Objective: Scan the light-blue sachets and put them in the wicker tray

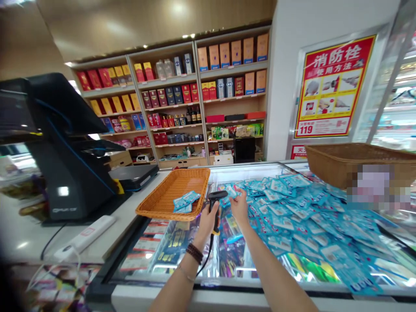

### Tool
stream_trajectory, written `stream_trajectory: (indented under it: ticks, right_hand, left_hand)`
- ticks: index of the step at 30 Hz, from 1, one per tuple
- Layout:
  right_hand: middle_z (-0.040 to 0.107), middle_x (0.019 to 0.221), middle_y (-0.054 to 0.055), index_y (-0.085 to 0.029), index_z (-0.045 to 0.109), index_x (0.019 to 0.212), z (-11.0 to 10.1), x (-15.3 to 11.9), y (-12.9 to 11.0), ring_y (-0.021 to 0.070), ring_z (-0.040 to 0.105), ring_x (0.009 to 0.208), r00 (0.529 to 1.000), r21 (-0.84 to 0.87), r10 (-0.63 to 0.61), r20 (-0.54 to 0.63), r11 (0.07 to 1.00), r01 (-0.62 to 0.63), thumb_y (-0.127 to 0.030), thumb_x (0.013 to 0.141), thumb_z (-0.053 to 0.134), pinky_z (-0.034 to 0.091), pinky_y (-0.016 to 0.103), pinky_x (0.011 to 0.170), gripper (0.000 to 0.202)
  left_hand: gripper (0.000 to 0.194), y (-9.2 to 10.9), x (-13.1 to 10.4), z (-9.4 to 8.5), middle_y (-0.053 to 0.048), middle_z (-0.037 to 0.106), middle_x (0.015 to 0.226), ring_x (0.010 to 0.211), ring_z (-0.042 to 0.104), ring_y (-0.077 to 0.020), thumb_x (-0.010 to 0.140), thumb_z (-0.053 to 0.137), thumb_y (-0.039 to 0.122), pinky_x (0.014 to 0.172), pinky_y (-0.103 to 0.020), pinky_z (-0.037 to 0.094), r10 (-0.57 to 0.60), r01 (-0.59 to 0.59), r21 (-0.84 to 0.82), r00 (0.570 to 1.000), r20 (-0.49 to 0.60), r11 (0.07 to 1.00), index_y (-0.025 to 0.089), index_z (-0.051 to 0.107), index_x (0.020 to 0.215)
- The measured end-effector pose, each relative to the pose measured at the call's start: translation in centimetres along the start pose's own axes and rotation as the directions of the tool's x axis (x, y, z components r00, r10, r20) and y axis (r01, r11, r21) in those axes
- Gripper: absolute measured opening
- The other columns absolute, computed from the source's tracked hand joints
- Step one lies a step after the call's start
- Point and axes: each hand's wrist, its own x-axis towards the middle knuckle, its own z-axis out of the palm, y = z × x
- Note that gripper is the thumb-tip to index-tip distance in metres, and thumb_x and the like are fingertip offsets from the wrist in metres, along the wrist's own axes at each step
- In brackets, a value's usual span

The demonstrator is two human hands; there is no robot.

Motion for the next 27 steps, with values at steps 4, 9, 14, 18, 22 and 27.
stream_trajectory:
  ticks: [4, 9, 14, 18, 22, 27]
  right_hand:
    - [0.057, 0.059, -0.005, -0.017, 0.065, 0.125, -0.01, 0.28, 0.13, 0.0230, 0.061, 0.057, 1.000, -0.158, 0.022, 0.001, 0.987, -0.021, -0.034, 0.083, 0.063, 0.052, 0.034, 0.063, 0.045]
    - [0.064, 0.067, 0.001, -0.014, 0.070, 0.127, -0.21, 0.42, 0.18, 0.0266, 0.066, 0.069, 0.996, -0.311, 0.084, 0.015, 0.948, -0.075, -0.029, 0.087, 0.057, 0.054, 0.038, 0.073, 0.045]
    - [0.068, 0.079, 0.006, -0.011, 0.067, 0.138, -0.14, 0.14, -0.15, 0.0275, 0.065, 0.075, 0.998, -0.391, 0.065, 0.019, 0.919, -0.052, -0.023, 0.088, 0.051, 0.053, 0.039, 0.075, 0.053]
    - [0.068, 0.080, 0.006, -0.009, 0.066, 0.140, -0.20, 0.07, -0.25, 0.0271, 0.064, 0.074, 0.997, -0.402, 0.053, 0.047, 0.915, -0.030, -0.023, 0.089, 0.050, 0.052, 0.038, 0.075, 0.055]
    - [0.069, 0.081, 0.006, -0.012, 0.067, 0.140, -0.26, 0.07, -0.22, 0.0273, 0.064, 0.076, 0.997, -0.396, 0.056, 0.047, 0.918, -0.032, -0.022, 0.088, 0.051, 0.053, 0.038, 0.077, 0.055]
    - [0.069, 0.081, 0.008, -0.010, 0.066, 0.140, -0.24, 0.06, -0.32, 0.0277, 0.064, 0.076, 0.997, -0.391, 0.065, 0.052, 0.920, -0.040, -0.022, 0.088, 0.051, 0.053, 0.040, 0.079, 0.056]
  left_hand:
    - [0.074, -0.77, 0.49, -0.89, 0.005, 0.050, 0.058, 0.040, 0.044, -0.0087, 0.068, 0.066, 0.094, 0.039, -0.023, 0.034, -0.008, 0.008, -0.012, 1.000, -0.007, 1.000, 0.022, 0.052, 0.077]
    - [0.072, -0.45, 0.41, -1.09, 0.005, 0.048, 0.056, 0.041, 0.045, -0.0097, 0.072, 0.065, 0.093, 0.039, -0.024, 0.035, 0.004, -0.004, -0.008, 1.000, 0.020, 1.000, 0.022, 0.052, 0.076]
    - [0.070, 0.01, 0.10, -1.01, 0.006, 0.046, 0.053, 0.039, 0.044, -0.0097, 0.073, 0.065, 0.091, 0.039, -0.024, 0.034, 0.000, 0.000, -0.005, 0.999, 0.037, 1.000, 0.023, 0.051, 0.074]
    - [0.072, 0.05, 0.15, -1.13, 0.005, 0.048, 0.055, 0.041, 0.045, -0.0095, 0.068, 0.068, 0.092, 0.039, -0.023, 0.035, 0.003, -0.003, -0.019, 0.999, 0.032, 1.000, 0.023, 0.052, 0.075]
    - [0.072, -0.02, 0.19, -1.18, 0.005, 0.049, 0.056, 0.041, 0.044, -0.0090, 0.068, 0.069, 0.092, 0.039, -0.023, 0.035, 0.000, 0.001, -0.038, 0.999, 0.033, 0.999, 0.022, 0.052, 0.076]
    - [0.072, 0.03, 0.11, -1.21, 0.005, 0.049, 0.055, 0.039, 0.043, -0.0095, 0.070, 0.067, 0.092, 0.039, -0.024, 0.034, -0.010, 0.012, -0.034, 0.999, 0.047, 0.999, 0.022, 0.054, 0.080]
